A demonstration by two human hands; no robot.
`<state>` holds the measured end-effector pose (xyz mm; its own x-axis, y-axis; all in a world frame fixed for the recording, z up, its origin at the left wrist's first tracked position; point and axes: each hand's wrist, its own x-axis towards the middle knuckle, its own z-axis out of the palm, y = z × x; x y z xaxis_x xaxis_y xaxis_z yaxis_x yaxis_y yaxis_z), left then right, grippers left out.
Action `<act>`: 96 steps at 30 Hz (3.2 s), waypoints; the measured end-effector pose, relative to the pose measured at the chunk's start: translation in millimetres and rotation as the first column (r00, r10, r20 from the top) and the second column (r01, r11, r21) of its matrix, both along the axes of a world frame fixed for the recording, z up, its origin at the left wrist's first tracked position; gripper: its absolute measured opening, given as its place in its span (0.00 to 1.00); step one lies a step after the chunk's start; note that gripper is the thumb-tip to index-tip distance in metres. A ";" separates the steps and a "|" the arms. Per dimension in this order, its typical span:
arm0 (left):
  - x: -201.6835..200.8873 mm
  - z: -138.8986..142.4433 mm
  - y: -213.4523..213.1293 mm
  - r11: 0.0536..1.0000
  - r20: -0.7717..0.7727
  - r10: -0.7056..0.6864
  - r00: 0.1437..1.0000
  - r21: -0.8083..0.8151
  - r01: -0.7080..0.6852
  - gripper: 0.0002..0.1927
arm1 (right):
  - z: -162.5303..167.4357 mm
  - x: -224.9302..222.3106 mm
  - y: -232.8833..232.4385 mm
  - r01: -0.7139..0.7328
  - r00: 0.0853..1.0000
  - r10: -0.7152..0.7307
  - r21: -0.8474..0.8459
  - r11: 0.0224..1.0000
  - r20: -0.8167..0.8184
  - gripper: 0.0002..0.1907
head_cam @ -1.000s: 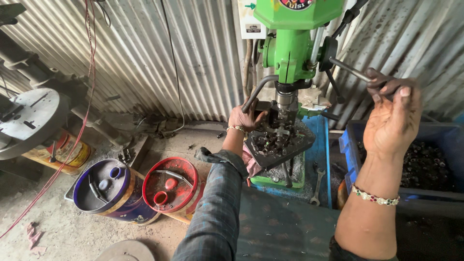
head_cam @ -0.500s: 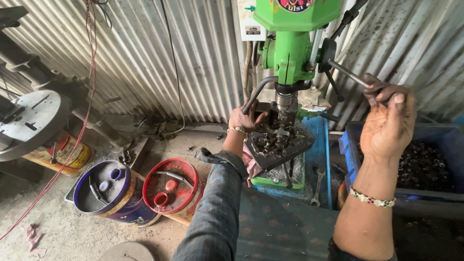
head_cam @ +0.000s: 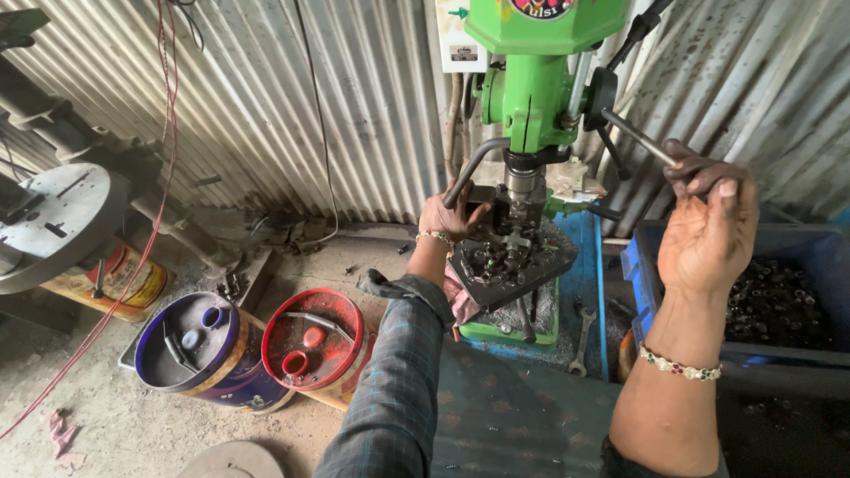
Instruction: The person operates a bench drill press, positioning small metal workpieces on the table and pulling the feed lever to drill holes in them. They move finished drilled parts by hand into a blue bin beside the machine and repeat the drilling cycle with new parts.
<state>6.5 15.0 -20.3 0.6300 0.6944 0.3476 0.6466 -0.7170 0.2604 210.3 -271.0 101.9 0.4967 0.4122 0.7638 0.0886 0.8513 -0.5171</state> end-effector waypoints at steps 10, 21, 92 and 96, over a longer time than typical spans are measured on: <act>0.4 -2.0 -0.4 1.000 0.026 -0.008 1.000 0.021 0.007 0.40 | -2.7 -2.0 -2.5 -0.005 1.000 0.005 -0.003 1.000 0.008 0.16; 0.8 2.5 -3.0 1.000 -0.037 0.011 0.999 -0.005 -0.011 0.40 | -24.9 0.4 -2.8 -0.027 1.000 0.027 0.003 1.000 0.014 0.17; 7.1 0.9 -77.4 0.887 0.008 0.417 0.909 -0.222 -0.405 0.46 | -149.8 -2.9 91.1 0.616 0.772 -0.225 -0.614 0.494 0.594 0.18; 6.4 2.0 -78.3 0.892 0.018 0.418 0.908 -0.200 -0.406 0.46 | -144.9 3.2 85.3 0.693 0.686 -0.137 -0.584 0.424 0.714 0.23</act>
<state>13.0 -63.3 -18.3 0.2554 0.9431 0.2128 0.8525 -0.3235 0.4106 213.5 -185.7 -43.0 0.4562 0.7903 0.4089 0.7656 -0.1143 -0.6331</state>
